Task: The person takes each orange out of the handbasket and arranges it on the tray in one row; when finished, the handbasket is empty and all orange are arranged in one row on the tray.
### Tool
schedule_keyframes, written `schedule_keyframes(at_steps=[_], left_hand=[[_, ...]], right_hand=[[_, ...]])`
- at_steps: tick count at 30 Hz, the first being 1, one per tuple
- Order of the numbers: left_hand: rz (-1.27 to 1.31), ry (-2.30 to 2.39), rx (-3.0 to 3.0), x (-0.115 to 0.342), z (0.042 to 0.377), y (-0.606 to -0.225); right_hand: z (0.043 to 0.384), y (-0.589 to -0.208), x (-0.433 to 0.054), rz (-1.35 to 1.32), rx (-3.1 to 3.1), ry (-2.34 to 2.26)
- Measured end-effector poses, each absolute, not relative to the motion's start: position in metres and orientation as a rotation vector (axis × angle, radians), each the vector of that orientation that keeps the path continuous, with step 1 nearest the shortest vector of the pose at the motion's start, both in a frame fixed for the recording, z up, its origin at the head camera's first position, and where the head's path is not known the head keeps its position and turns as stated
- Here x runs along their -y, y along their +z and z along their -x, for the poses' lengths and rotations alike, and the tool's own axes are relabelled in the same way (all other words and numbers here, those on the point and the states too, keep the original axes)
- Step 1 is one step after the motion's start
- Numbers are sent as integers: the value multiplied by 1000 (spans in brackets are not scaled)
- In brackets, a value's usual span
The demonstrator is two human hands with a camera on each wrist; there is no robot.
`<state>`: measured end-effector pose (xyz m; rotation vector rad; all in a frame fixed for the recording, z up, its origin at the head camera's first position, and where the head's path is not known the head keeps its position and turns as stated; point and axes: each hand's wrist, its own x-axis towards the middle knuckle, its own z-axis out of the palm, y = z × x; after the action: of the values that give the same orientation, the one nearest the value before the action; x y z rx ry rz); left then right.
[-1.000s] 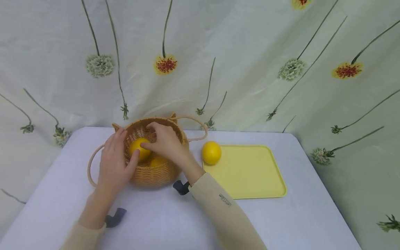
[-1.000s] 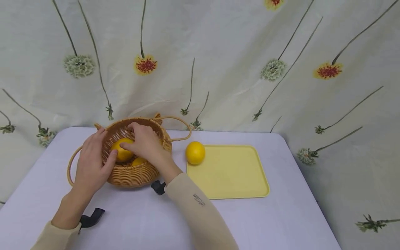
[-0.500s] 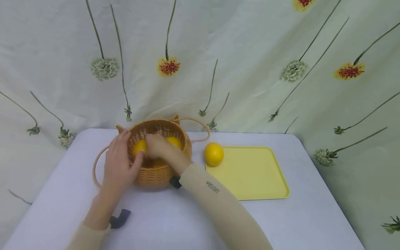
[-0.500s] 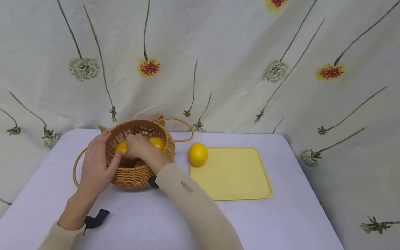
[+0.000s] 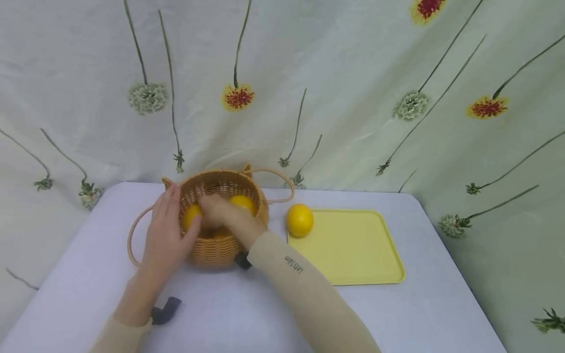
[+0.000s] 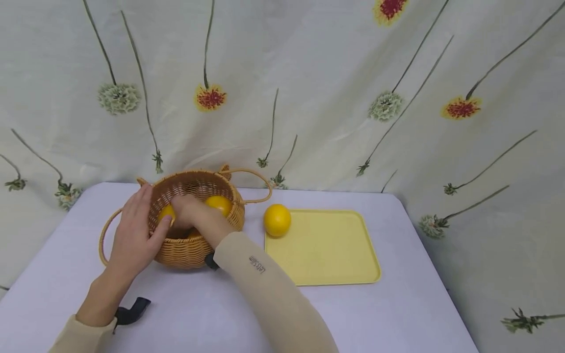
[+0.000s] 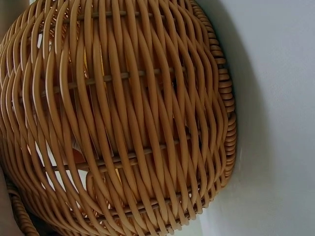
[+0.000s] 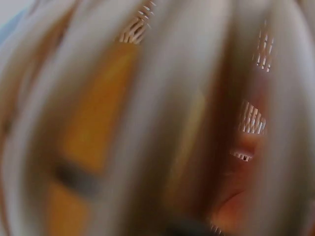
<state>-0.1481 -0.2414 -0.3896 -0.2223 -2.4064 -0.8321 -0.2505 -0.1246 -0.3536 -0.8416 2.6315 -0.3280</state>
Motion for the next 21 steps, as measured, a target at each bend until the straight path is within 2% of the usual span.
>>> schedule_keyframes(at_steps=[13,21], left_hand=[[153,-868,2415,242,147,-393],[141,-853,2432,243,149,-390]], right_hand=[[250,-353,119,967,-2686,-194],[244,-339,99,1003,-2772,-353]])
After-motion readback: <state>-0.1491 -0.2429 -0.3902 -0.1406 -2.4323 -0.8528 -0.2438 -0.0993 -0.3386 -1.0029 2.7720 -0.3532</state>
